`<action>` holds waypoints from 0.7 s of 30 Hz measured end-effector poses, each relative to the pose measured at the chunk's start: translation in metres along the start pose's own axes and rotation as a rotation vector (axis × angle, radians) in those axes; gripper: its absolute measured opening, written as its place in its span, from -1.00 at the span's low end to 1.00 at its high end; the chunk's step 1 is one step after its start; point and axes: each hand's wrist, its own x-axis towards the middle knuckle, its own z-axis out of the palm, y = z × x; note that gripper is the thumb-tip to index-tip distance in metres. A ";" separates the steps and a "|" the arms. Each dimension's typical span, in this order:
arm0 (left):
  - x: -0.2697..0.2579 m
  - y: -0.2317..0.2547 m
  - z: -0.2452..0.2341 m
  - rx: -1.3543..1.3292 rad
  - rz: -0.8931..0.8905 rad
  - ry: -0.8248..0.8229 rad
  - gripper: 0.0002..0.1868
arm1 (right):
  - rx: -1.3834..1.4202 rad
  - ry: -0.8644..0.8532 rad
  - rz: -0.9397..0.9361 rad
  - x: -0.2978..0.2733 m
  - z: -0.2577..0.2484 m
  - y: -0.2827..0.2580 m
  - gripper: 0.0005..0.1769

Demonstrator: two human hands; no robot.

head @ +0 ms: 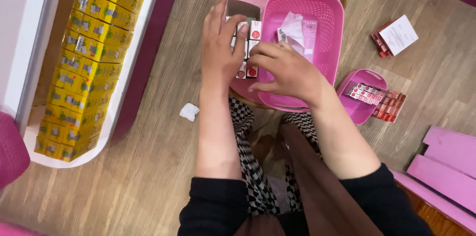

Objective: Unpacking small cosmetic boxes from paper wrapping and arranging them into pink baskets on a display stand

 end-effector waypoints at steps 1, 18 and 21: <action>-0.001 -0.002 0.002 -0.002 0.000 -0.001 -0.58 | 0.000 -0.001 0.002 0.000 0.001 -0.001 -0.48; 0.000 0.004 -0.007 -0.069 -0.041 -0.047 -0.61 | 0.226 0.137 0.110 0.006 0.001 -0.012 -0.57; 0.000 0.004 -0.008 -0.124 -0.097 -0.067 -0.53 | 0.276 0.141 0.125 0.010 -0.030 -0.029 -0.60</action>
